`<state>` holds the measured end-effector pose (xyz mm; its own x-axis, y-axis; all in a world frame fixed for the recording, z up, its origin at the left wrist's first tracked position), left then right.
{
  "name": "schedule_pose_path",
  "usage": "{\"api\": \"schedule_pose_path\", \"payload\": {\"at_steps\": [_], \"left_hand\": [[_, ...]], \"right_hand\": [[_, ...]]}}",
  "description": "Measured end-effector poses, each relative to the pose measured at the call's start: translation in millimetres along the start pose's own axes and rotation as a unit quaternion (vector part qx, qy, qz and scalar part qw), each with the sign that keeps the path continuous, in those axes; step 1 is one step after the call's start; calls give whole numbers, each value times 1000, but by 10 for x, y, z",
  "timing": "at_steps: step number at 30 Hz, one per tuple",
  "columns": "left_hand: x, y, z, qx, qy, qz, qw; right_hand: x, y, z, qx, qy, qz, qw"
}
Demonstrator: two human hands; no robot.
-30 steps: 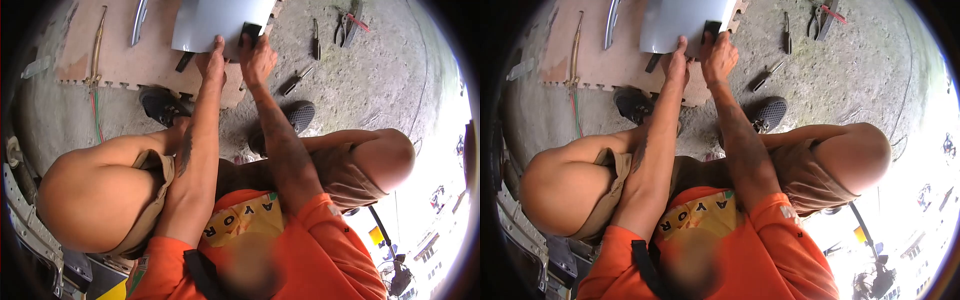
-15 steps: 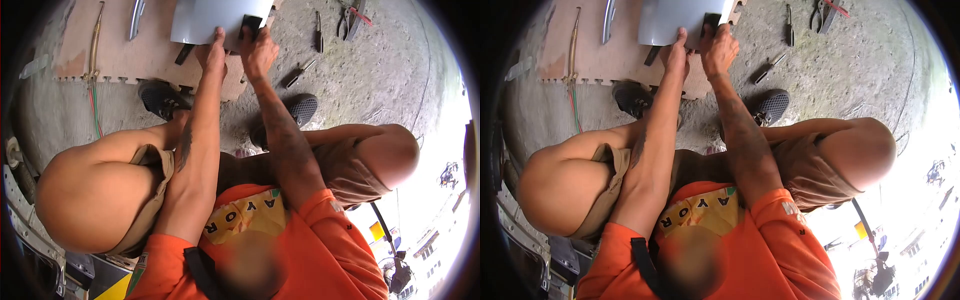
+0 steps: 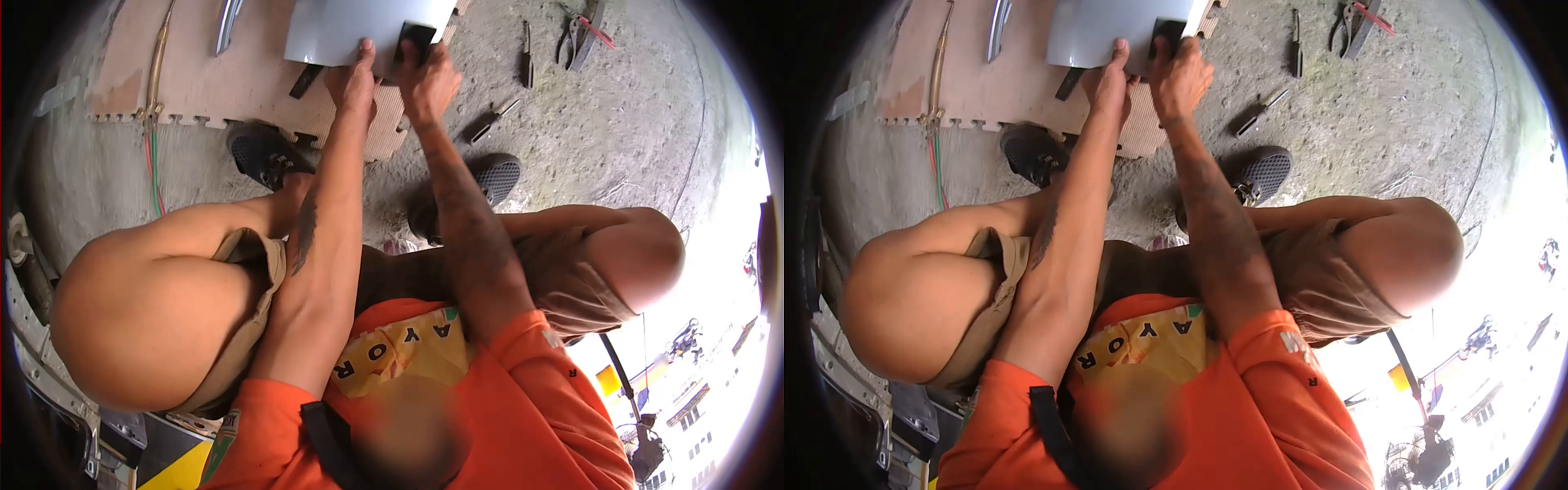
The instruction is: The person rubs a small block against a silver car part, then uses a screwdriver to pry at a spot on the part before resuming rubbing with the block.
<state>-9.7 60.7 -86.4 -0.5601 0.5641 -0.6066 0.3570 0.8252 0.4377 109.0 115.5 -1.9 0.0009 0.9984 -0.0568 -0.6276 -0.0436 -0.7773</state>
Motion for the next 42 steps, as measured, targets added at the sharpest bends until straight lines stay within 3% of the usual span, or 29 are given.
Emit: {"api": "schedule_pose_path", "payload": {"at_steps": [2, 6, 8, 10, 11, 12, 13, 18, 21, 25, 29, 32, 34, 36, 37, 40, 42], "left_hand": [[-7, -79, 21, 12, -1, -10, 1000], [31, -7, 18, -6, -15, -11, 1000], [-26, 9, -67, 39, 27, -20, 999], [5, -45, 5, 18, 34, -15, 999], [91, -80, -9, 87, 61, -11, 994], [44, -40, -17, 41, 40, -19, 998], [33, 18, -60, 30, 41, -12, 999], [8, -88, 28, 18, 22, -1, 1000], [16, 5, -22, 8, 35, -27, 999], [25, -20, -8, 9, 34, -1, 999], [80, -38, 12, 8, 21, -19, 1000], [33, -23, 17, -5, 9, 2, 1000], [55, -83, 59, -7, -8, 3, 1000], [79, -9, 40, -17, -20, 17, 1000], [70, 16, 19, 11, -23, 19, 999], [-4, -15, 41, 27, -26, 20, 999], [-62, -24, -3, 13, -18, 22, 1000]], "right_hand": [[-58, 43, -28, 20, 3, -18, 1000], [-232, 13, -51, -68, 18, -50, 996], [-7, 20, 13, -7, -1, -27, 1000], [-85, 68, -54, -33, 13, -51, 998], [-202, 52, -59, -46, -8, -72, 996], [-248, -6, -9, -58, -31, -97, 993], [-301, 1, -79, 7, 20, -27, 999], [-12, -75, 7, -54, 1, -67, 996], [-342, 1, -84, 15, 48, 14, 999], [70, 38, 1, -11, 7, -38, 999], [-255, 10, -82, 36, 48, 14, 998], [9, -6, -3, -7, 16, -20, 1000], [37, 70, -90, 33, 30, -14, 999], [-104, 1, -47, -68, -42, -99, 992], [-212, 15, -102, -6, 8, -50, 999], [7, 9, -19, -42, -7, -62, 997], [11, 45, -39, 24, 12, -11, 1000]]}}
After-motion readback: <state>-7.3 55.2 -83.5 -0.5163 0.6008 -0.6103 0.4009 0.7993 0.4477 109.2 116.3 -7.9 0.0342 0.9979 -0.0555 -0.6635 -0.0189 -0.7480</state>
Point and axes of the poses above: each hand's wrist, its own x-axis towards the middle knuckle, its own y-axis out of the palm, z = x × y, the point moved 5 cm from there along x, towards the middle knuckle, and after that the axes turned 10 degrees about -x, right-handed, at the moved point
